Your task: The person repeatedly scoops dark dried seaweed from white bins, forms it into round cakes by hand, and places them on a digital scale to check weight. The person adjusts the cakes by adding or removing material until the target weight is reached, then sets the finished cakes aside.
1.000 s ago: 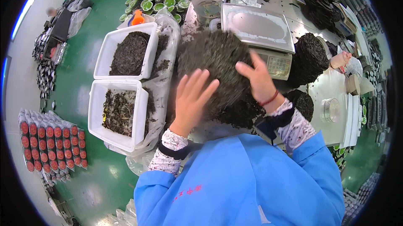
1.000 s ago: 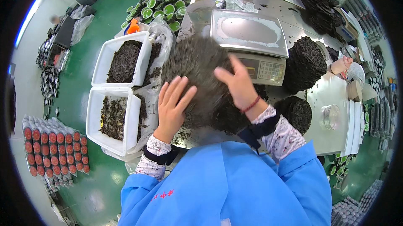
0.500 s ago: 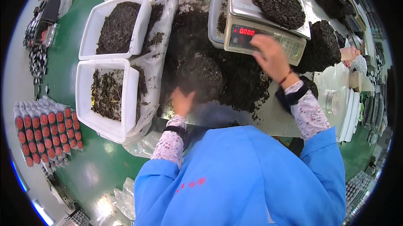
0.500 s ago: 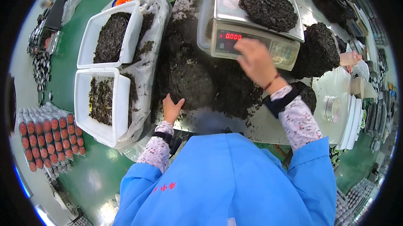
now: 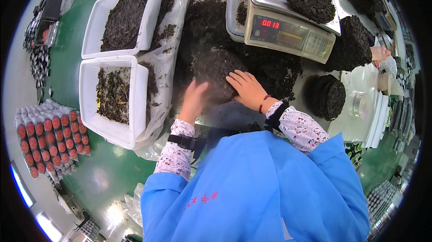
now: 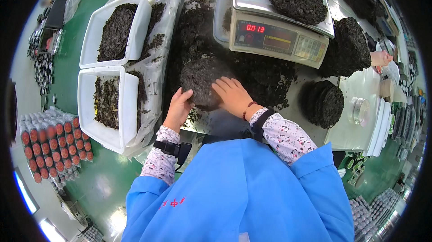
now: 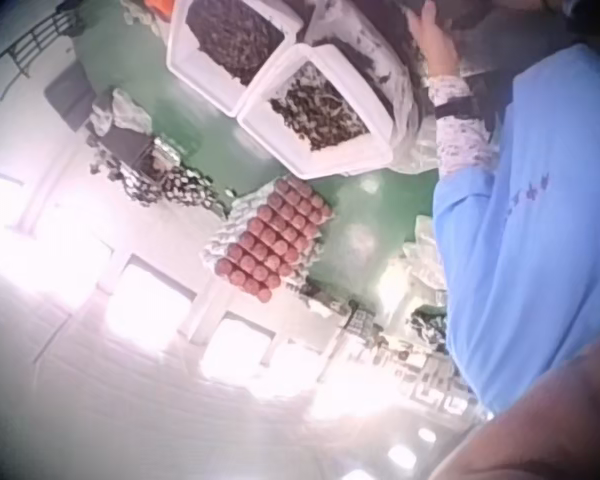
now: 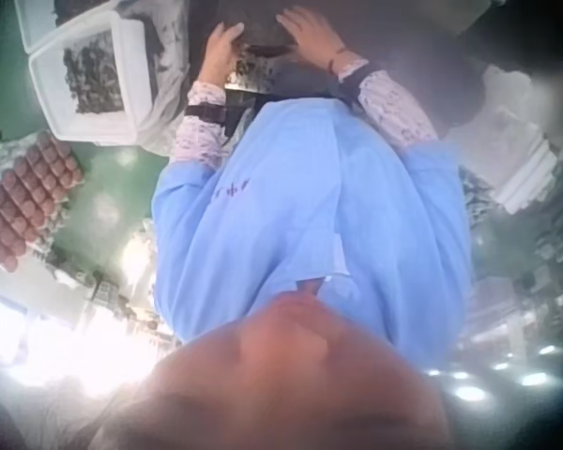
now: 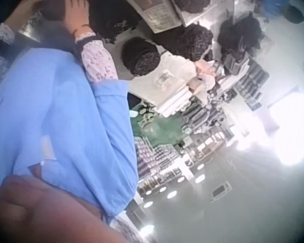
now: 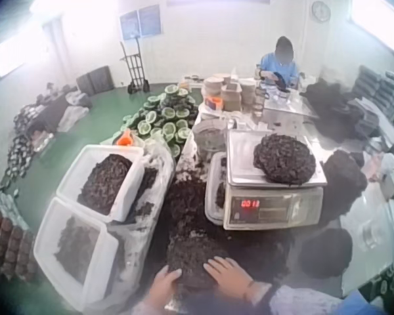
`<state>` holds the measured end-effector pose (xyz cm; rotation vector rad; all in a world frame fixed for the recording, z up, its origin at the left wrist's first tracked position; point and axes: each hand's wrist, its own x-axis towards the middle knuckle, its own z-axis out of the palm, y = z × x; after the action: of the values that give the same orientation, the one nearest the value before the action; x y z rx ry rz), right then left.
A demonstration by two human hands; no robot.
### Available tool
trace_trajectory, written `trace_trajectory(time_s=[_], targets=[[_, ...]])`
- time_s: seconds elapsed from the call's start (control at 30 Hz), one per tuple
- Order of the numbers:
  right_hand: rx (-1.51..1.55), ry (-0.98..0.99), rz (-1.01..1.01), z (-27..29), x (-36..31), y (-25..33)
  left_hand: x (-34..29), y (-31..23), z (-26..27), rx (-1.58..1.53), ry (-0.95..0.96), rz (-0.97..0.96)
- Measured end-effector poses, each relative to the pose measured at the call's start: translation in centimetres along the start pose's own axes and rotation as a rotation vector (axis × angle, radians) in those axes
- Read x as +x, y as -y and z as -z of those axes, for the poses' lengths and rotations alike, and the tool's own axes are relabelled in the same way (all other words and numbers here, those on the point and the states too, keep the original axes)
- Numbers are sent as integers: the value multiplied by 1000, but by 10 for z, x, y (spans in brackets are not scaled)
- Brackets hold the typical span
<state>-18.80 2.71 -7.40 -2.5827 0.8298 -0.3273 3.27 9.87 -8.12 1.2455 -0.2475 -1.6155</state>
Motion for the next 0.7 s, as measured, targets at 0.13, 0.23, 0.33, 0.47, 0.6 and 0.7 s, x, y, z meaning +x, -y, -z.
trace_trajectory(time_s=[0.13, 0.23, 0.33, 0.47, 0.6, 0.7], targets=[[197, -332, -210, 36, 20, -5, 8, 2, -4, 124, -8, -166], [414, -467, -518, 88, 23, 2, 17, 41, 4, 1229, 11, -686], [495, -624, -483, 116, 7, -11, 15, 57, -6, 1613, 161, -749], [560, -623, -549, 145, -24, -23, 24, 59, 0, 1723, 299, -640], [555, -684, -538, 160, -47, -28, 27, 54, 4, 1675, 295, -755], [381, -611, -588, 166, -66, -38, 28, 47, -2, 1676, 239, -697]])
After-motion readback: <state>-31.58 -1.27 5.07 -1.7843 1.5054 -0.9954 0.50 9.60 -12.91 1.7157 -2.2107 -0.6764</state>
